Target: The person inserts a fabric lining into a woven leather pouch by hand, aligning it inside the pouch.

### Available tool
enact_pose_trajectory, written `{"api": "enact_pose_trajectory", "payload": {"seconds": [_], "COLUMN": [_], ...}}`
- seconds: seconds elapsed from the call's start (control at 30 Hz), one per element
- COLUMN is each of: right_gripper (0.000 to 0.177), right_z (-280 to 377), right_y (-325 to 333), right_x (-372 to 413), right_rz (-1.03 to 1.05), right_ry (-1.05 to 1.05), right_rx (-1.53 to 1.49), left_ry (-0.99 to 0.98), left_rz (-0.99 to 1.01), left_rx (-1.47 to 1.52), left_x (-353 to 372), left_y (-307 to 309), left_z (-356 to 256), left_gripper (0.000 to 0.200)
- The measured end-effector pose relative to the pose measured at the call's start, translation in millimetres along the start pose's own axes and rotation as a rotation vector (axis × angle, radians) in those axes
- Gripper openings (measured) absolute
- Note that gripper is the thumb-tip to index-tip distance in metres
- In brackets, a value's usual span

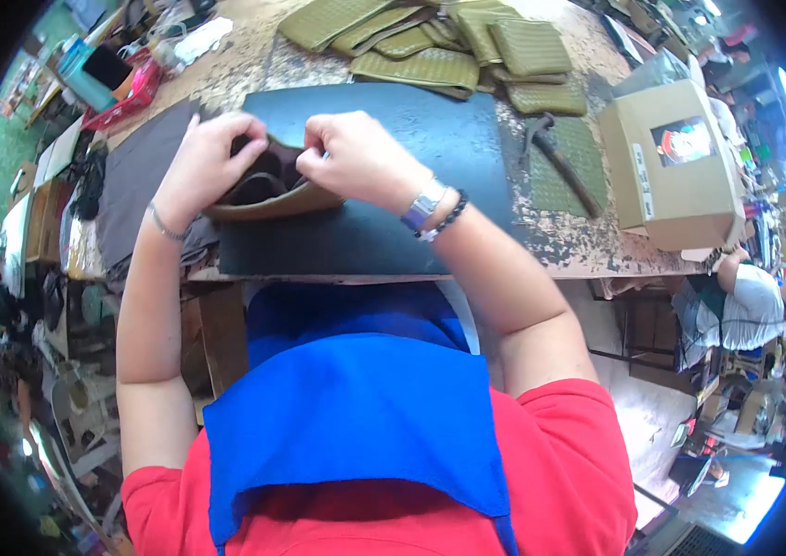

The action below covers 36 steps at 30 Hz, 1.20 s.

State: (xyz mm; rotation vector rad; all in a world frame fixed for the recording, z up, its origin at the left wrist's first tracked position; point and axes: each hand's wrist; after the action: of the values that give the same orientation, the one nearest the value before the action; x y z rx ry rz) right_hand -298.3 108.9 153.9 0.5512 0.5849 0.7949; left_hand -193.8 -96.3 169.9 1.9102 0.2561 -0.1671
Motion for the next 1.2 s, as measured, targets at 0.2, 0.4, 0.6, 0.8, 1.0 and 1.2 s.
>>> {"api": "enact_pose_trajectory", "payload": {"seconds": [0.2,0.4,0.6,0.8,1.0,1.2], "right_gripper": [0.019,0.022,0.021,0.020,0.024,0.023], "right_z": [-3.4,-5.3,-4.4,-6.8,-8.2,-3.4], "right_y": [2.1,4.0,6.6,1.6,4.4,5.6], "right_x": [11.0,13.3,11.8,3.3,-0.9,-7.0], "right_rz": [-0.004,0.018,0.012,-0.003,0.012,0.065], "right_ry": [-0.098,-0.164,-0.102,-0.056,-0.072,-0.069], "right_rx": [-0.127,-0.195,-0.129,-0.095,-0.145,-0.077], "left_ry": [0.050,0.097,0.083,0.177,0.198,0.198], "left_rz": [0.099,0.096,0.100,0.122,0.090,0.095], "left_rx": [0.479,0.559,0.627,0.583,0.624,0.624], "left_x": [3.9,5.0,2.6,4.1,3.0,-0.6], "left_y": [3.3,7.1,1.3,1.3,-0.3,-3.6], "left_z": [15.0,26.0,31.3,27.4,28.3,32.0], "left_gripper": [0.013,0.020,0.020,0.016,0.016,0.015]}}
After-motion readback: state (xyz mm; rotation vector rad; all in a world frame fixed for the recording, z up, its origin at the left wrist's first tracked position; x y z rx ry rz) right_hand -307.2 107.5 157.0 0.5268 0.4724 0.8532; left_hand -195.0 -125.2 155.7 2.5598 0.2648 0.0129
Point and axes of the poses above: each hand's wrist, its own x-axis away from the middle knuckle, its own y-axis out of the back of the hand, z = x × y, and after that the axes turned 4 degrees about -z, right-handed
